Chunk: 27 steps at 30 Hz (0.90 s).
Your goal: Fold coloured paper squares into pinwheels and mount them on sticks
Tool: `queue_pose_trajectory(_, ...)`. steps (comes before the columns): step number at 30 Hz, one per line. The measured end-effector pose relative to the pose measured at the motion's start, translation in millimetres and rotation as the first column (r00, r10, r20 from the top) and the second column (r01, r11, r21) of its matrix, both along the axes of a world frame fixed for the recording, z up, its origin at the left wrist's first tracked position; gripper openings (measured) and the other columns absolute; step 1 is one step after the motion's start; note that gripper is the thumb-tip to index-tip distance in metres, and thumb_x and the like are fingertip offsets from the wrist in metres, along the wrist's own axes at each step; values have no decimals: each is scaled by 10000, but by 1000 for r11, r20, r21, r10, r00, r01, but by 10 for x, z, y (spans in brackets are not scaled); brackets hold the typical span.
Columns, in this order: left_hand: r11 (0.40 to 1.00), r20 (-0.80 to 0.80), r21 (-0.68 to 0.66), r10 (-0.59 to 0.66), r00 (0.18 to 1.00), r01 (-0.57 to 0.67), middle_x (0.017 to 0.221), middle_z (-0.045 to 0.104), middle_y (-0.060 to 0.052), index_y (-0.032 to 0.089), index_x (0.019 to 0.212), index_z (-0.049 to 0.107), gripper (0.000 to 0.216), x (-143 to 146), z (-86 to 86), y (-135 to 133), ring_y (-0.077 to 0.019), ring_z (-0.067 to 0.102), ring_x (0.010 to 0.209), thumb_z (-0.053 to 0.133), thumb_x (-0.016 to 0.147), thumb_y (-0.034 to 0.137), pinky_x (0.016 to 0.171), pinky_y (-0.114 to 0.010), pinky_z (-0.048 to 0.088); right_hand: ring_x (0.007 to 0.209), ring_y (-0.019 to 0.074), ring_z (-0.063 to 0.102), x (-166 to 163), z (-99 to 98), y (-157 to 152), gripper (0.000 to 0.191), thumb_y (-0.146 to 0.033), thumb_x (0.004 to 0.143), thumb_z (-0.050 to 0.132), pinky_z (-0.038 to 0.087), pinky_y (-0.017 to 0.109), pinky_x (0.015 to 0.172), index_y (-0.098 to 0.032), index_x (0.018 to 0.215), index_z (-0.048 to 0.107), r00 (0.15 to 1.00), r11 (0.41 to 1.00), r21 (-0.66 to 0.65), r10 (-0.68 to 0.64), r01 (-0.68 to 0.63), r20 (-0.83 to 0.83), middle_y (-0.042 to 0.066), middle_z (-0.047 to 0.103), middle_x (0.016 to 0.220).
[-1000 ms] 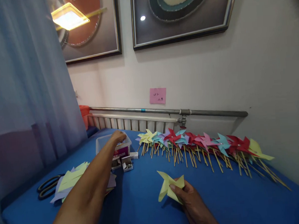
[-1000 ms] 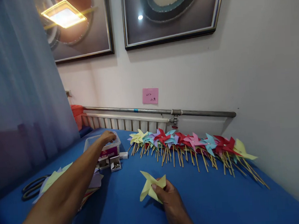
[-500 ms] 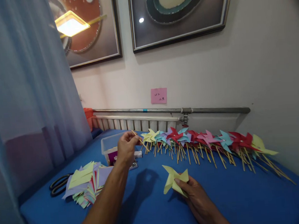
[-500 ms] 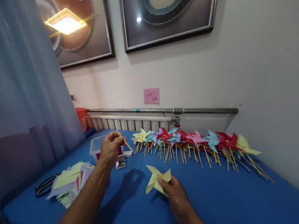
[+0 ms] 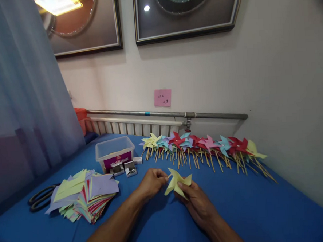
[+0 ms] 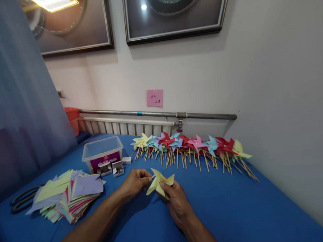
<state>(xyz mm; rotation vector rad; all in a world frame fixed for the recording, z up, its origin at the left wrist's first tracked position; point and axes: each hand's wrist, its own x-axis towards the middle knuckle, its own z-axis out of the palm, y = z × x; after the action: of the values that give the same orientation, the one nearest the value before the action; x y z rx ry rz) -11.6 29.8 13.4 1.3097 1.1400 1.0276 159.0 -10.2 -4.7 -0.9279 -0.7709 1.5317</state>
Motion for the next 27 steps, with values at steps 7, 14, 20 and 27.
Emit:
queue_pose_trajectory(7,995,-5,8,-104,995,104,499,527,32,179,637,634,178,118,4,-145,-99,401,449,686,651,348,483,-251,266,899,247,717,14,14,-12,411,-389,588,946,559,344,782,-206,876,716,1000,1000,11,3,-3,-20,35,771,894)
queue_pose_trajectory(14,993,-11,14,-118,993,118,518,535,34,179,643,633,161,152,-13,-167,-101,397,464,635,621,339,492,-254,279,901,251,719,-10,23,-16,444,-360,556,961,561,346,782,-204,884,706,998,1000,-4,-28,28,-51,27,766,861)
queue_pose_trajectory(20,993,-42,28,-113,993,115,520,529,35,177,672,646,170,174,-40,-184,-107,393,471,609,655,342,487,-256,276,892,261,722,-18,50,-18,465,-367,518,977,560,348,767,-205,858,704,996,999,-4,-50,50,-71,17,762,816)
queue_pose_trajectory(27,993,-100,29,-109,989,112,541,497,46,169,684,624,154,182,-74,-178,-98,363,487,594,686,320,494,-253,249,879,265,725,-16,38,-6,424,-340,527,972,562,346,759,-195,833,719,994,998,12,-52,54,-94,32,767,811)
